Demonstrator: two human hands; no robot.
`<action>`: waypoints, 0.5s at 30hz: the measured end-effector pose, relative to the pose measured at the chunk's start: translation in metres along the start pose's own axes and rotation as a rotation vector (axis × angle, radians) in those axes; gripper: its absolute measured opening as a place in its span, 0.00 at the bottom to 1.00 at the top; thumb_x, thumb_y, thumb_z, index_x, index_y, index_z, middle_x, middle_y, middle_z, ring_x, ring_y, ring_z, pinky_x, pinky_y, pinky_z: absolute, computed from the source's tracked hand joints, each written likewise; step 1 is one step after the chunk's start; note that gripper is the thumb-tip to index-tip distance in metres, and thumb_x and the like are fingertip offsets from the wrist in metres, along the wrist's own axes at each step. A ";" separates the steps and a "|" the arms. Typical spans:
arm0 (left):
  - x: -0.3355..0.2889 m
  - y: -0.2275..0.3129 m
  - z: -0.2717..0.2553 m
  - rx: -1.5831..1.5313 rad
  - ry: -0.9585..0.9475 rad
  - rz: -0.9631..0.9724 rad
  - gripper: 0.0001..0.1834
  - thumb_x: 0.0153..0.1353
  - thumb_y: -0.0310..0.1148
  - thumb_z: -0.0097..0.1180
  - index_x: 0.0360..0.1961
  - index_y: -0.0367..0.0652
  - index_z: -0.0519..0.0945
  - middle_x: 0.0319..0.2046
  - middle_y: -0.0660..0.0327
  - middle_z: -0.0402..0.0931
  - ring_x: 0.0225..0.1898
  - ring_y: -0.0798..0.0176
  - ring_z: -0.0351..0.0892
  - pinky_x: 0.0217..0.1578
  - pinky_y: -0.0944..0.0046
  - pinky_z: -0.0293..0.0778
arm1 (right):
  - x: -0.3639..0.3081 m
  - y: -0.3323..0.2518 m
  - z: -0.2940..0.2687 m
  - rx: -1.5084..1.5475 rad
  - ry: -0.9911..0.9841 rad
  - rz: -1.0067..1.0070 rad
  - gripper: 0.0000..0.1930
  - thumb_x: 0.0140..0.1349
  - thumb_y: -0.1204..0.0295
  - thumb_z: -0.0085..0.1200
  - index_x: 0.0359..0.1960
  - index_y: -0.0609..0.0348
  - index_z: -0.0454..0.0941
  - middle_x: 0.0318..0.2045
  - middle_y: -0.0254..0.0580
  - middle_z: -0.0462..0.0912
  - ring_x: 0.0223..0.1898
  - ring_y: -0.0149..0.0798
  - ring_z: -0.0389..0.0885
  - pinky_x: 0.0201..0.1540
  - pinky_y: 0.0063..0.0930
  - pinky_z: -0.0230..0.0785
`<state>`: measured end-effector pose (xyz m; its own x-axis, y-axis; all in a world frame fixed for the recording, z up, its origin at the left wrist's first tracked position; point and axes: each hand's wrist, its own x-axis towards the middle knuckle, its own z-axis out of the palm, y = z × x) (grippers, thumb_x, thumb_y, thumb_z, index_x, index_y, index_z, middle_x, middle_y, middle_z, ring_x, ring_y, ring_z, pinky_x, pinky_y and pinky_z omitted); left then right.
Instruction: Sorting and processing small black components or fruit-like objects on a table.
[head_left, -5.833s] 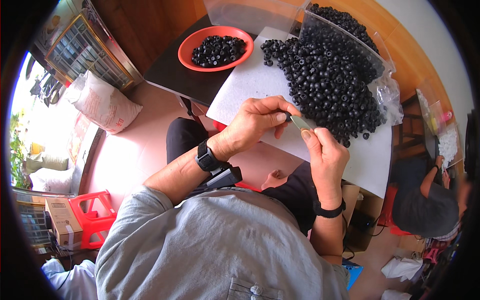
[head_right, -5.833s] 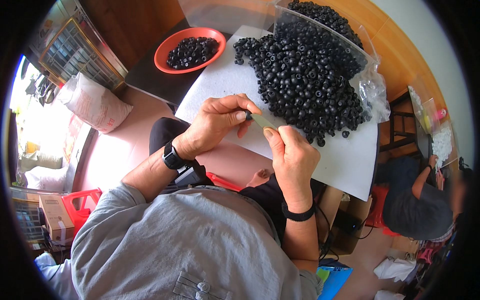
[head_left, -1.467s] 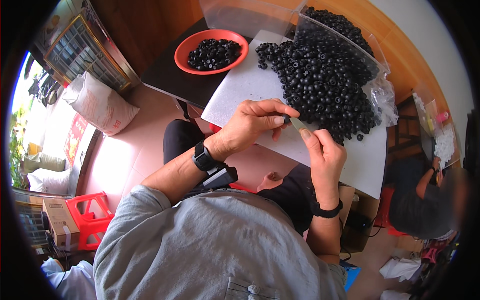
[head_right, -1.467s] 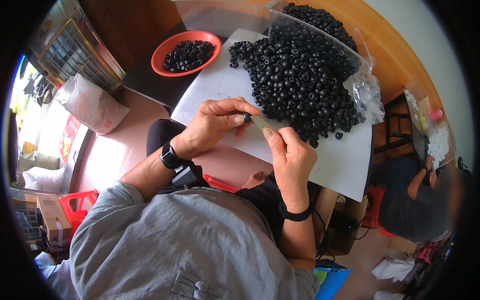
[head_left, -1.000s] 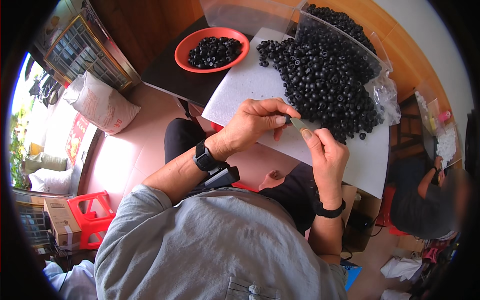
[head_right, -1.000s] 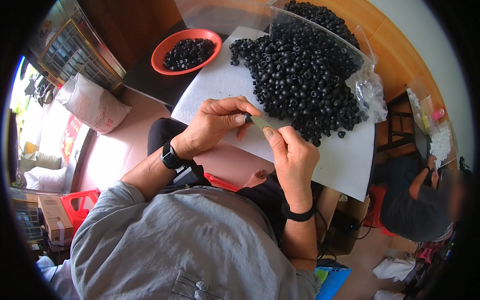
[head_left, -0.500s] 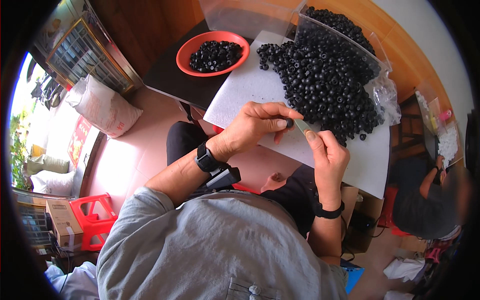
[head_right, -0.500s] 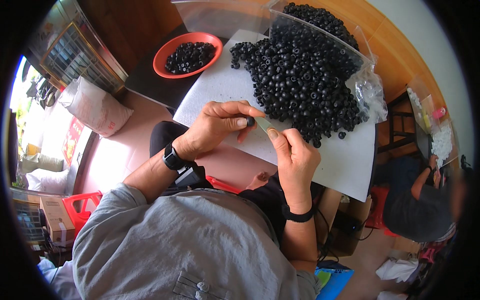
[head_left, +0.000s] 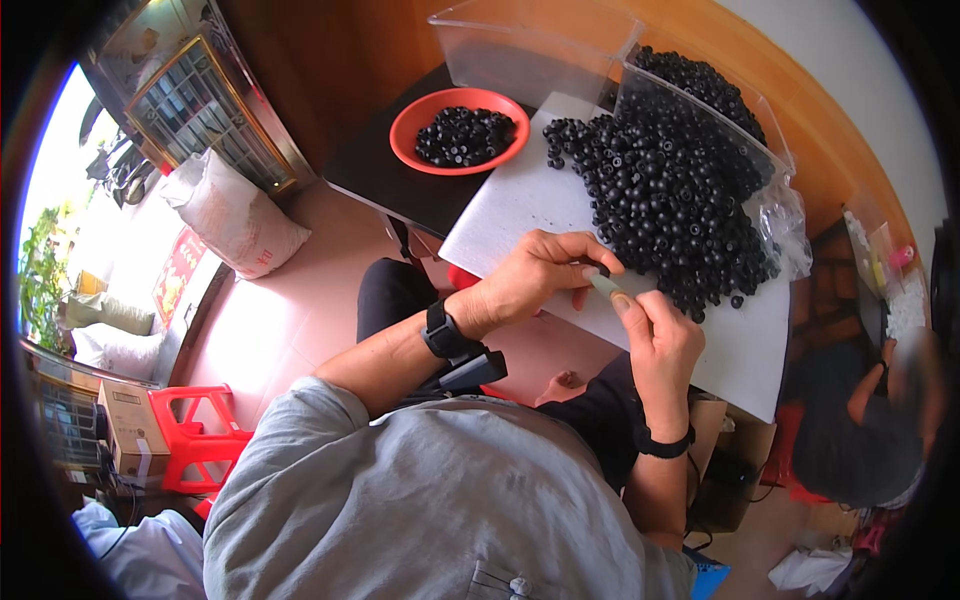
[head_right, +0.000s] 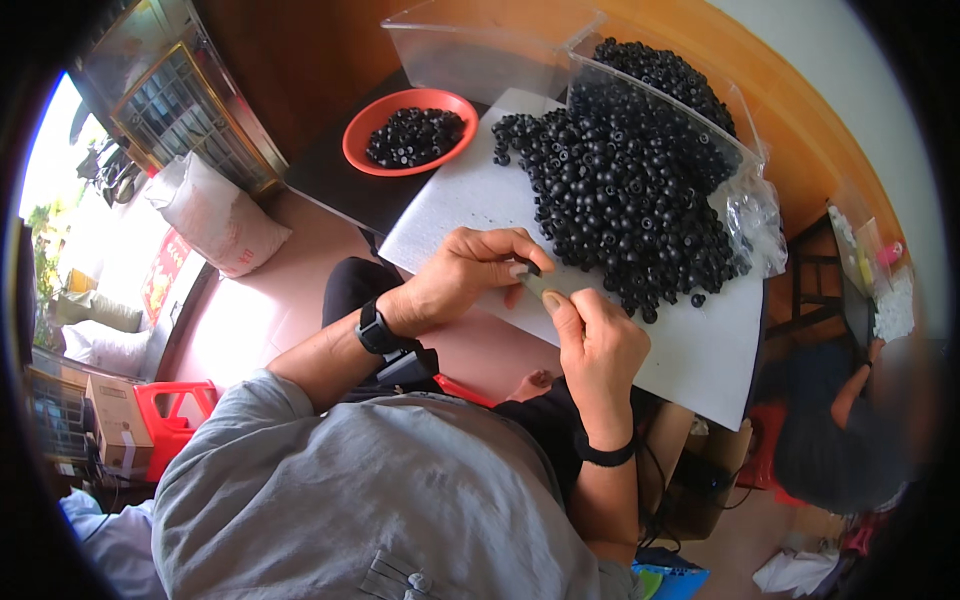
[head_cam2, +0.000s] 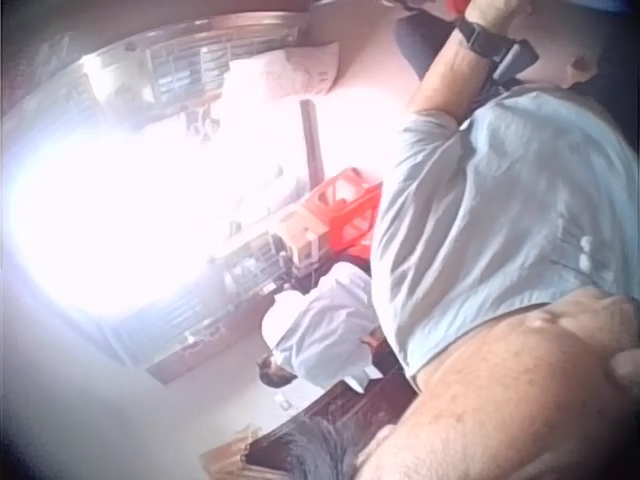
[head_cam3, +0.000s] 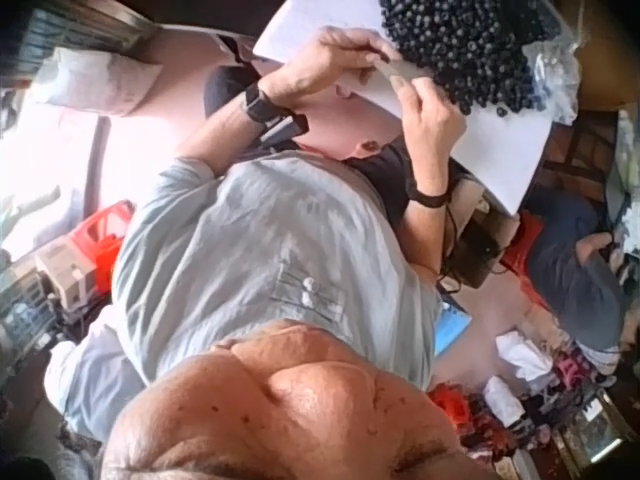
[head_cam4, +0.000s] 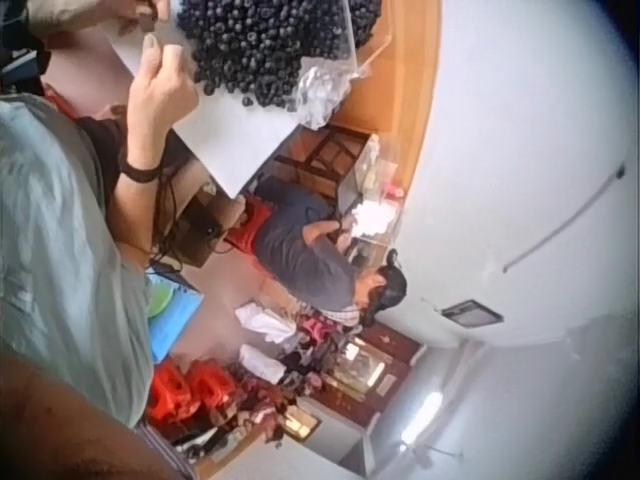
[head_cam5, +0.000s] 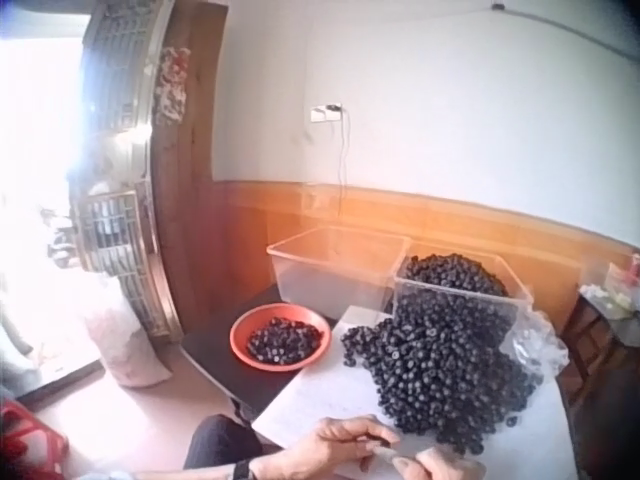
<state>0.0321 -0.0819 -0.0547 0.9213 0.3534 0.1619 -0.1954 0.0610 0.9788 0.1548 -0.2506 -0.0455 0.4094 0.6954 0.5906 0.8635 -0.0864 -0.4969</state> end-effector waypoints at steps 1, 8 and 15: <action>-0.002 0.002 0.000 0.013 0.004 0.006 0.14 0.66 0.16 0.51 0.48 0.34 0.85 0.39 0.62 0.79 0.35 0.69 0.76 0.37 0.69 0.75 | -0.001 0.003 -0.002 0.009 0.008 -0.009 0.18 0.68 0.63 0.62 0.23 0.59 0.75 0.15 0.38 0.72 0.15 0.37 0.68 0.21 0.32 0.59; 0.002 0.034 -0.071 0.538 0.423 0.197 0.13 0.61 0.21 0.60 0.46 0.37 0.87 0.40 0.61 0.85 0.32 0.72 0.80 0.28 0.70 0.77 | -0.030 0.013 -0.024 0.197 0.166 0.157 0.12 0.68 0.68 0.63 0.29 0.64 0.80 0.18 0.37 0.75 0.21 0.30 0.71 0.24 0.27 0.62; 0.025 0.045 -0.118 1.422 0.594 0.349 0.15 0.53 0.29 0.66 0.44 0.43 0.88 0.45 0.52 0.82 0.51 0.45 0.76 0.54 0.50 0.74 | -0.041 0.034 -0.047 0.554 0.366 0.504 0.15 0.71 0.67 0.59 0.28 0.65 0.78 0.24 0.32 0.78 0.22 0.24 0.66 0.26 0.21 0.58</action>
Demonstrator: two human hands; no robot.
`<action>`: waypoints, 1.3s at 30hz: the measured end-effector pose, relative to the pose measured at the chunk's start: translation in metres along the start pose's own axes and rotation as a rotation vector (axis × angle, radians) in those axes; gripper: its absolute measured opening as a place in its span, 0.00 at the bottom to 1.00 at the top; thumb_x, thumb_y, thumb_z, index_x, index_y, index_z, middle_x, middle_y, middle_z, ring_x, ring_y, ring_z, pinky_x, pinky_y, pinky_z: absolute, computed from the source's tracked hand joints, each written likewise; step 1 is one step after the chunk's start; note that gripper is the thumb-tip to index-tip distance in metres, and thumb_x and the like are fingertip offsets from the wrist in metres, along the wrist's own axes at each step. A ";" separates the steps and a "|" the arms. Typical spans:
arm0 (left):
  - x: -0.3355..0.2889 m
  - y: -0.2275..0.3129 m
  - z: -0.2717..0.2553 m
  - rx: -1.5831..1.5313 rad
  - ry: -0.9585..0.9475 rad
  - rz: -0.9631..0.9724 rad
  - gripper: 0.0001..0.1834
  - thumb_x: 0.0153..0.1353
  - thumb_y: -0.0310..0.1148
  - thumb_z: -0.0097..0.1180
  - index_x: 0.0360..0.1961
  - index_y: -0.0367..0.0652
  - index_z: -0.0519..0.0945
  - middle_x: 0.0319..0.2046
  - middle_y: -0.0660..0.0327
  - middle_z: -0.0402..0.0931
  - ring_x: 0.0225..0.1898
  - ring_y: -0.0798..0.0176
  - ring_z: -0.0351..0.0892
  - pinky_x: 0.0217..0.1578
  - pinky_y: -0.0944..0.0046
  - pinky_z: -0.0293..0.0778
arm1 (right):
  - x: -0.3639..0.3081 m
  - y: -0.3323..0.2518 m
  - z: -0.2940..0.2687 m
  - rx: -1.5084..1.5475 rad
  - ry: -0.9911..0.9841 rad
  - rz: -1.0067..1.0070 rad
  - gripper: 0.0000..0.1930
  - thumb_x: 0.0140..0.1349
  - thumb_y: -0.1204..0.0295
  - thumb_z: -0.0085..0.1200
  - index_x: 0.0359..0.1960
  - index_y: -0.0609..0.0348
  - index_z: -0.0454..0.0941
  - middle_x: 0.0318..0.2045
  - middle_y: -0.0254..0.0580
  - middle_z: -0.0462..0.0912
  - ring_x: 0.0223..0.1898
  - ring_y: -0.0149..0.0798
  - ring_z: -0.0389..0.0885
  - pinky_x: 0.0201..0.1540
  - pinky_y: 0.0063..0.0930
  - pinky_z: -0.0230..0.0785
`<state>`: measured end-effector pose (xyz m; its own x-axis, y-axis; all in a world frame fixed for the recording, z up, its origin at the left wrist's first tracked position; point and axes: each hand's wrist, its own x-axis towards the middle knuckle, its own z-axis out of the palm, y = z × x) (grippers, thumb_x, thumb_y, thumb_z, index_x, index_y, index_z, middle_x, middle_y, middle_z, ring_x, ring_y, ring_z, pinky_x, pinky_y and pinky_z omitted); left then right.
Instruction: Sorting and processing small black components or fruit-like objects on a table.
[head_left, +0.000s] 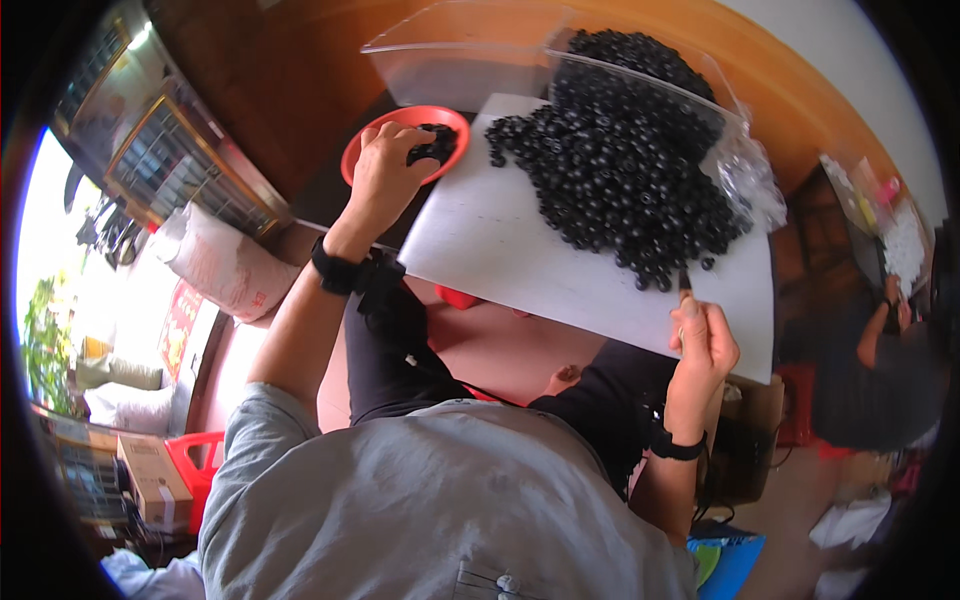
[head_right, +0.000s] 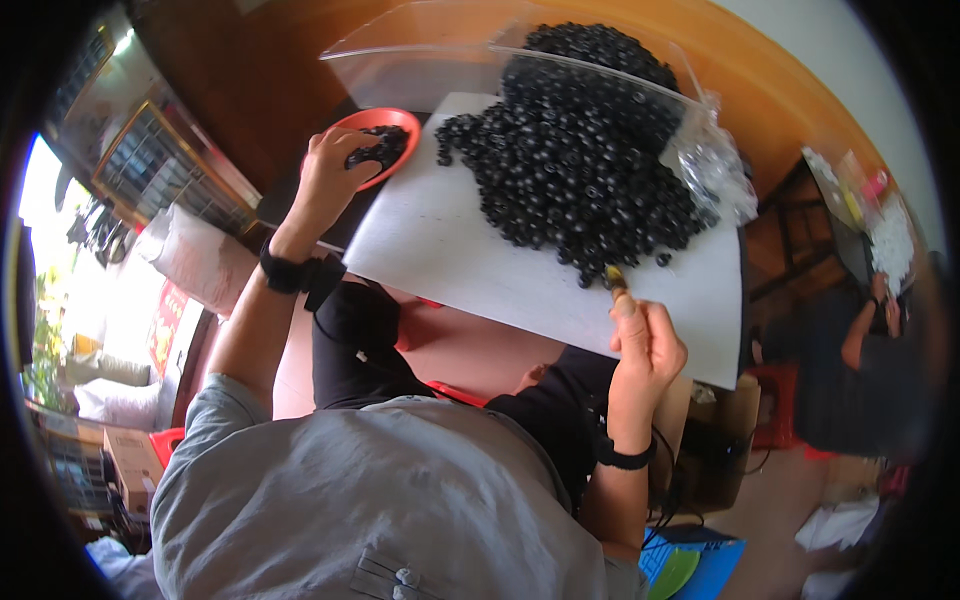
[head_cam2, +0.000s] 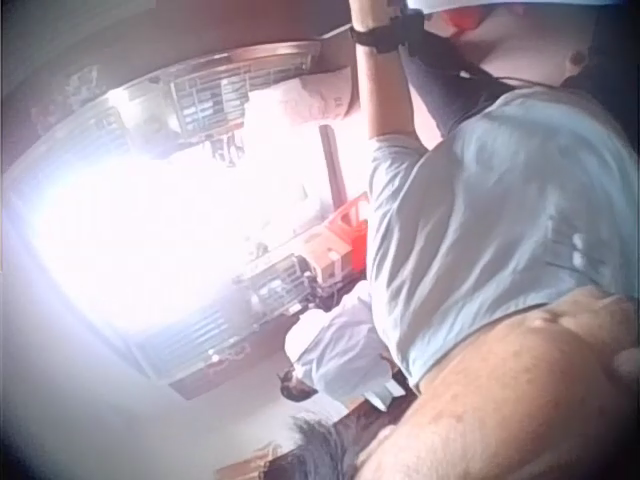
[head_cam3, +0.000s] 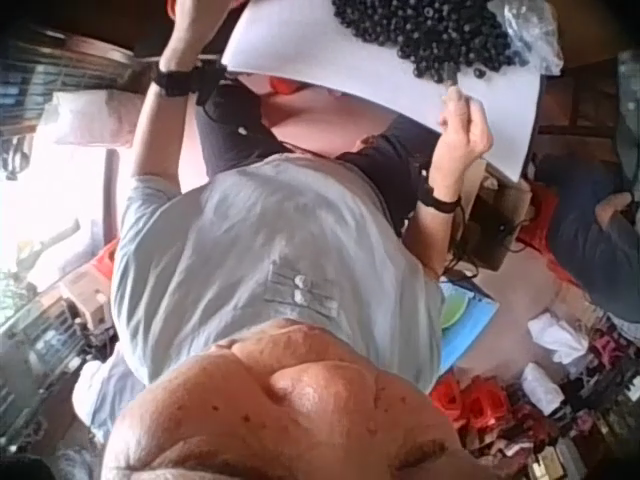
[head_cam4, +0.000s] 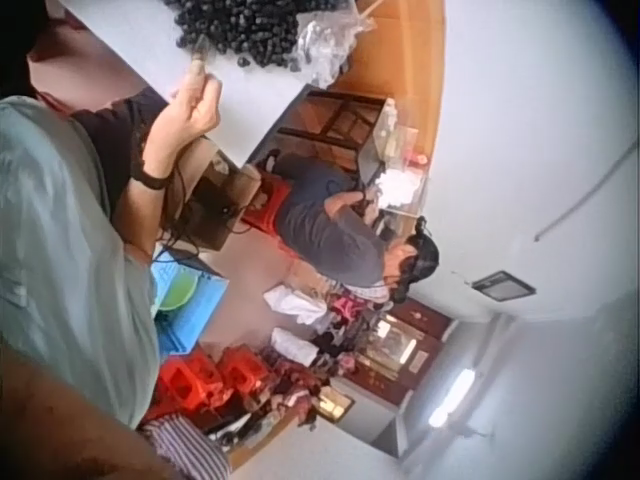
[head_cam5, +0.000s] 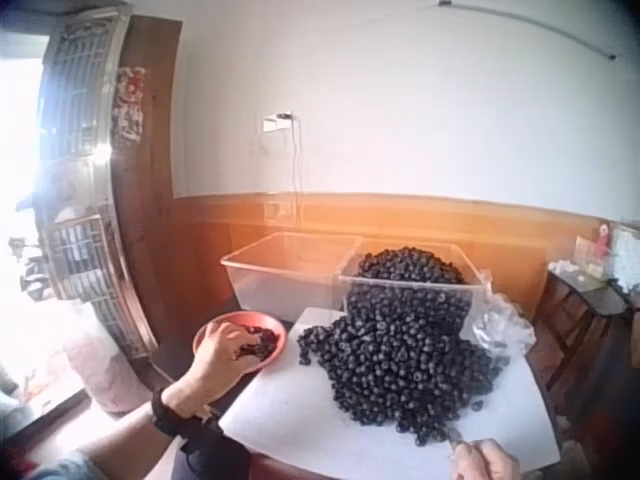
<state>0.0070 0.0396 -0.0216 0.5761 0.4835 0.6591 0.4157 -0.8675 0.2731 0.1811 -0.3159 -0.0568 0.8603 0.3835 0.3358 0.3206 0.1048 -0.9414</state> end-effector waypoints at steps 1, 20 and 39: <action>-0.001 0.020 -0.002 -0.069 -0.027 0.049 0.15 0.52 0.28 0.68 0.43 0.43 0.88 0.45 0.53 0.82 0.50 0.45 0.77 0.53 0.50 0.74 | 0.002 -0.003 -0.004 0.088 0.017 0.041 0.15 0.72 0.66 0.58 0.28 0.64 0.78 0.24 0.33 0.77 0.22 0.23 0.65 0.28 0.19 0.56; -0.040 0.195 0.075 -0.245 -0.206 0.701 0.05 0.48 0.26 0.62 0.27 0.38 0.79 0.33 0.57 0.69 0.38 0.55 0.70 0.38 0.59 0.75 | 0.004 0.006 -0.012 0.202 0.009 0.051 0.16 0.72 0.64 0.59 0.30 0.64 0.80 0.22 0.30 0.76 0.22 0.22 0.66 0.26 0.19 0.57; -0.050 0.128 0.020 -0.958 -0.476 -0.021 0.13 0.62 0.24 0.60 0.47 0.36 0.86 0.39 0.59 0.78 0.39 0.64 0.76 0.39 0.65 0.75 | 0.004 -0.001 0.003 -0.095 -0.062 -0.022 0.15 0.70 0.68 0.62 0.26 0.64 0.78 0.17 0.25 0.68 0.20 0.20 0.62 0.24 0.21 0.52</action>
<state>0.0452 -0.0939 -0.0337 0.8765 0.3155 0.3635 -0.1783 -0.4888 0.8540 0.1828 -0.3118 -0.0547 0.8272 0.4385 0.3513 0.3781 0.0279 -0.9253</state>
